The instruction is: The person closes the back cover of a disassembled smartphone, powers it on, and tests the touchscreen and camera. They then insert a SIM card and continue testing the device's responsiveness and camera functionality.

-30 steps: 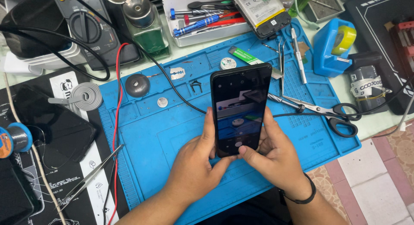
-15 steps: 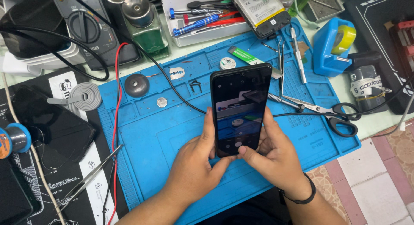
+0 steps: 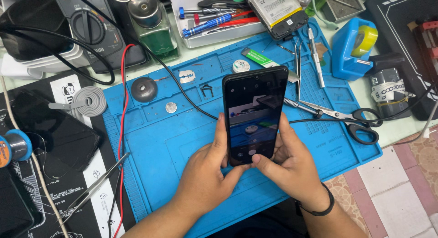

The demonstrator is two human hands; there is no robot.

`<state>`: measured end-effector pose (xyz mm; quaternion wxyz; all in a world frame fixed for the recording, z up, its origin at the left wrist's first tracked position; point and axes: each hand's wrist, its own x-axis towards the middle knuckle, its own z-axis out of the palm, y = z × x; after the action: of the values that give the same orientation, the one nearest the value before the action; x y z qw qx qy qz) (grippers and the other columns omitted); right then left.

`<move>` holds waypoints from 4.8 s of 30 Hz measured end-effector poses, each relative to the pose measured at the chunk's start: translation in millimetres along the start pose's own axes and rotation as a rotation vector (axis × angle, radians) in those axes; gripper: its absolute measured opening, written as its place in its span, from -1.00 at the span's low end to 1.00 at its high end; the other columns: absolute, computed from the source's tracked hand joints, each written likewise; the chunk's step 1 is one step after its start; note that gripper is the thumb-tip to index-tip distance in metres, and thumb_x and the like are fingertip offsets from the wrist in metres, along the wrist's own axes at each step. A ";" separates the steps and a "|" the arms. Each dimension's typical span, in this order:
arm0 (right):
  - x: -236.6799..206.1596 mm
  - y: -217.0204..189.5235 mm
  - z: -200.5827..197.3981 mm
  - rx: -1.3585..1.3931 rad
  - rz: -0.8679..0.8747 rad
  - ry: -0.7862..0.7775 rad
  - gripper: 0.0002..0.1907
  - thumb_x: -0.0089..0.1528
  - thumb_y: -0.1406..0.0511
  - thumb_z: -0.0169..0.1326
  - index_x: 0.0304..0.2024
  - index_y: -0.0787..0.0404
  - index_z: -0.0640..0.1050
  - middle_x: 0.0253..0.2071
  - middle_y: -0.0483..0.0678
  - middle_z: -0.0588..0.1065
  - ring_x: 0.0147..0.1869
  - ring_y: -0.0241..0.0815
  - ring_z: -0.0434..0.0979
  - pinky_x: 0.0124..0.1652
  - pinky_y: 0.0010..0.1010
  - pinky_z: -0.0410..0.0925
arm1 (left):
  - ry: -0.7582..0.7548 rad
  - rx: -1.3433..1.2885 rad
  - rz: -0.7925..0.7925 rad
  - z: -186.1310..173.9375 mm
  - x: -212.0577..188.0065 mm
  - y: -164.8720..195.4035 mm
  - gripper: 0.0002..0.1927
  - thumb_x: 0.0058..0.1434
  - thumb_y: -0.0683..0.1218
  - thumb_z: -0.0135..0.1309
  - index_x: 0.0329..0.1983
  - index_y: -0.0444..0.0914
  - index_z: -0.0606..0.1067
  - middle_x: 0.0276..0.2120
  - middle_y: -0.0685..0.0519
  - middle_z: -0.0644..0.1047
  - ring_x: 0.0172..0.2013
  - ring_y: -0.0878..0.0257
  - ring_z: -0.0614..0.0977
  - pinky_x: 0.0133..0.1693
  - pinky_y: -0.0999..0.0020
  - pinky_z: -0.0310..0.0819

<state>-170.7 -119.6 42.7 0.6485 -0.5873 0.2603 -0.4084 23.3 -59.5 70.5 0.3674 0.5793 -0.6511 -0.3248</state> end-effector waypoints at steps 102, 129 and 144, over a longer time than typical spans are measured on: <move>0.8 -6.4 17.3 -0.171 -0.020 0.110 0.00 0.17 0.57 0.13 0.54 0.35 -0.09 0.21 0.15 0.44 0.24 -0.09 0.56 0.12 -0.29 0.50 | -0.023 -0.004 -0.071 -1.2 0.8 1.9 0.18 0.06 -0.16 0.33 0.55 -0.38 -0.22 -0.42 -0.05 0.58 -0.41 0.14 0.64 -0.37 0.28 0.52; -2.3 0.2 -3.0 0.090 0.103 0.040 -0.20 0.19 0.62 -0.15 0.51 0.36 0.07 0.15 0.15 0.50 -0.04 -0.13 0.61 -0.13 -0.31 0.55 | -0.016 -0.008 -0.046 1.2 -1.7 -4.1 0.23 0.09 -0.15 0.31 0.55 -0.31 -0.34 -0.37 -0.02 0.59 -0.41 0.20 0.62 -0.36 0.34 0.51; -2.7 6.6 -0.1 0.081 0.128 0.139 -0.56 0.38 0.43 -0.10 0.32 0.44 0.29 -0.07 0.14 0.57 -0.18 -0.15 0.64 -0.23 -0.33 0.56 | -0.021 0.009 -0.059 0.7 -1.4 -2.6 0.21 0.07 -0.14 0.32 0.55 -0.36 -0.29 -0.44 -0.02 0.56 -0.41 0.18 0.62 -0.37 0.32 0.50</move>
<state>-170.7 -117.6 35.9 0.6767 -0.5132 0.3248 -0.4161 24.1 -58.4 67.8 0.3480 0.5963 -0.6392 -0.3386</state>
